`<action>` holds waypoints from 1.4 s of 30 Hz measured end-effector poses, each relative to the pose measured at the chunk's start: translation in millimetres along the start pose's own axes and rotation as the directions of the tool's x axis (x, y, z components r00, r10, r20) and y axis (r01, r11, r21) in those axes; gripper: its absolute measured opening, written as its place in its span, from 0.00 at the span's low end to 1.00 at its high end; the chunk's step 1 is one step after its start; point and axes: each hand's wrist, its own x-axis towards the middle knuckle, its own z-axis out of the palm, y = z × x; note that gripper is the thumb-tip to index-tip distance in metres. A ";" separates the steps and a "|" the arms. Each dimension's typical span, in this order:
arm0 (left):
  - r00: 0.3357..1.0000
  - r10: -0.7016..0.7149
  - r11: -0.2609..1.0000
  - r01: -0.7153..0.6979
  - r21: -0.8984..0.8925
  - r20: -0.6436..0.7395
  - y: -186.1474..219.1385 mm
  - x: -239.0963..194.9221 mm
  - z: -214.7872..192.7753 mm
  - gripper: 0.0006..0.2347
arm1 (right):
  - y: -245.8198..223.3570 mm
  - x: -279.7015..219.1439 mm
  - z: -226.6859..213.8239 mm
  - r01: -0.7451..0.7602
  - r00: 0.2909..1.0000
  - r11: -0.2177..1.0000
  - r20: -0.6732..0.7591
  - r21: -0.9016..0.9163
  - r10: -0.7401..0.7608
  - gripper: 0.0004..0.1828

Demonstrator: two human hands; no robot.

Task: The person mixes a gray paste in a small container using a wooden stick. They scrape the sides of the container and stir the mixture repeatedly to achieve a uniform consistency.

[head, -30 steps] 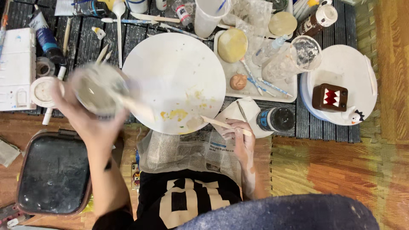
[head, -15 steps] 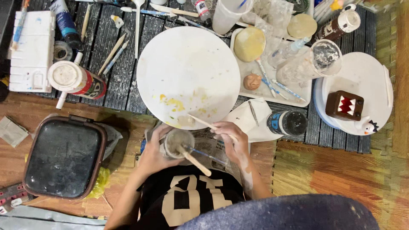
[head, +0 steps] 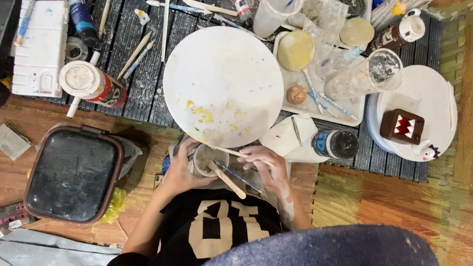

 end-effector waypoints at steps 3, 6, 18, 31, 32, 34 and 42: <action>0.993 -0.095 0.995 0.095 0.003 0.062 -1.6 -3.9 -2.3 0.45 | -1.5 -14.1 -5.0 -0.106 0.989 0.986 -0.085 0.132 0.118 0.07; 0.998 -0.038 0.999 0.039 -0.009 0.049 -5.0 -8.5 -0.5 0.46 | -5.1 -22.4 -8.3 -0.136 0.980 0.981 -0.125 0.135 0.153 0.10; 1.000 0.013 0.998 -0.012 0.059 -0.018 -23.0 -5.8 17.3 0.46 | 1.7 -24.6 -10.3 0.005 0.992 1.000 -0.126 -0.014 -0.006 0.10; 0.995 0.048 0.994 -0.039 0.105 -0.084 -33.0 -9.7 21.4 0.44 | 15.5 -26.1 -6.0 0.007 1.000 0.985 -0.002 -0.171 -0.007 0.06; 0.996 0.036 0.994 -0.027 0.107 -0.082 -33.8 -11.4 20.9 0.44 | 17.8 -26.8 -8.1 0.001 1.000 0.987 -0.012 -0.159 -0.003 0.06; 0.997 -0.017 0.996 0.023 0.082 -0.071 -34.7 -14.1 19.6 0.44 | 21.6 -27.1 -12.3 -0.009 0.999 0.991 -0.033 -0.134 0.005 0.05; 0.984 0.149 0.986 -0.141 0.085 -0.096 -28.7 -19.5 14.3 0.40 | 12.2 -22.7 -17.6 -0.120 0.989 0.993 -0.087 -0.001 0.119 0.06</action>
